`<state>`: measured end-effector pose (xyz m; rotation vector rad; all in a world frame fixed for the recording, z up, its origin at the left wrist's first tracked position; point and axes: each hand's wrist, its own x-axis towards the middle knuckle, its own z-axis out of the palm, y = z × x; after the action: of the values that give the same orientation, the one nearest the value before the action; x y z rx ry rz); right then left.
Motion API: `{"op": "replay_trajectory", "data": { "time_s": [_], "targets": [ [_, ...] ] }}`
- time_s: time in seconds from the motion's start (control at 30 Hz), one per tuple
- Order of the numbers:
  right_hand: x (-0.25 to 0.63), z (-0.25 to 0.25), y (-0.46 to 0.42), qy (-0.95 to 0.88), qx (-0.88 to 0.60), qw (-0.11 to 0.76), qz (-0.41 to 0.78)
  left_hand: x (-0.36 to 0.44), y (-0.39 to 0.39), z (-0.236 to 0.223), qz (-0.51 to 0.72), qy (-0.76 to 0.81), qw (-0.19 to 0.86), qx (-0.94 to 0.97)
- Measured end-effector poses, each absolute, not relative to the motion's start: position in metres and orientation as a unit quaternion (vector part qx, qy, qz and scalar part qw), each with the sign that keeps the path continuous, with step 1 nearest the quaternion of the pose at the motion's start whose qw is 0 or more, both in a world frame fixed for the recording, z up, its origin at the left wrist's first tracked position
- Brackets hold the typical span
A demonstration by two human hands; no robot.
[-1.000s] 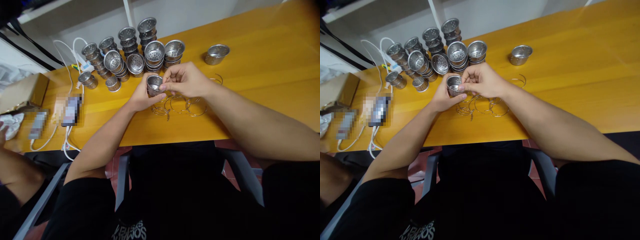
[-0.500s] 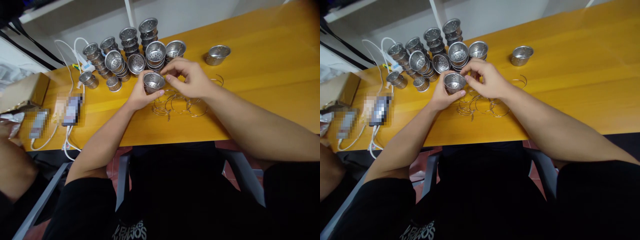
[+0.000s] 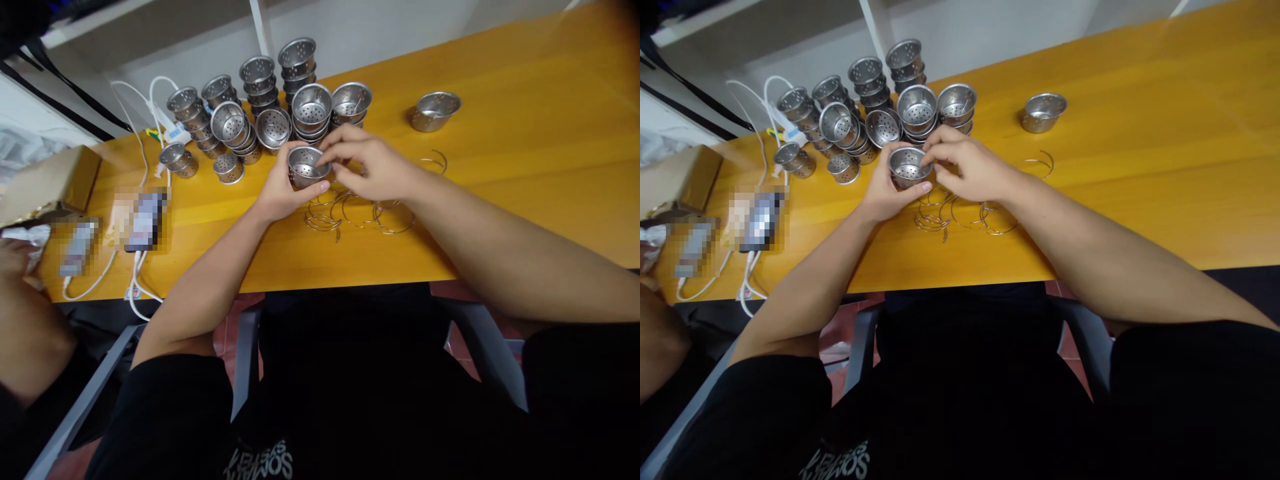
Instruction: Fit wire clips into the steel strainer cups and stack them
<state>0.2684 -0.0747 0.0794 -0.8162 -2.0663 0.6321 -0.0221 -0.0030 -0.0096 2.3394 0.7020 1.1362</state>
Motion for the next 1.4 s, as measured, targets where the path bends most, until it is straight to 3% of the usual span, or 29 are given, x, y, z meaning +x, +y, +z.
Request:
{"op": "replay_trajectory", "data": {
  "time_s": [0.27, 0.5, 0.77, 0.97, 1.4],
  "targets": [
    [0.261, 0.075, -0.077, -0.837, -0.291, 0.384, 0.260, -0.020, -0.004, -0.010, 0.427, 0.227, 0.243, 0.841],
    [0.273, 0.079, -0.076, -0.812, -0.301, 0.437, 0.243, -0.015, -0.005, -0.009, 0.423, 0.253, 0.263, 0.829],
    [0.319, 0.065, -0.019, -0.730, -0.324, 0.602, 0.023, -0.018, -0.020, 0.004, 0.420, 0.303, 0.342, 0.784],
    [0.339, 0.052, 0.008, -0.706, -0.434, 0.559, 0.010, -0.016, -0.023, 0.003, 0.401, 0.293, 0.355, 0.792],
    [0.324, 0.044, 0.013, -0.726, -0.470, 0.500, 0.052, -0.017, -0.029, 0.005, 0.369, 0.303, 0.336, 0.812]
  ]
}}
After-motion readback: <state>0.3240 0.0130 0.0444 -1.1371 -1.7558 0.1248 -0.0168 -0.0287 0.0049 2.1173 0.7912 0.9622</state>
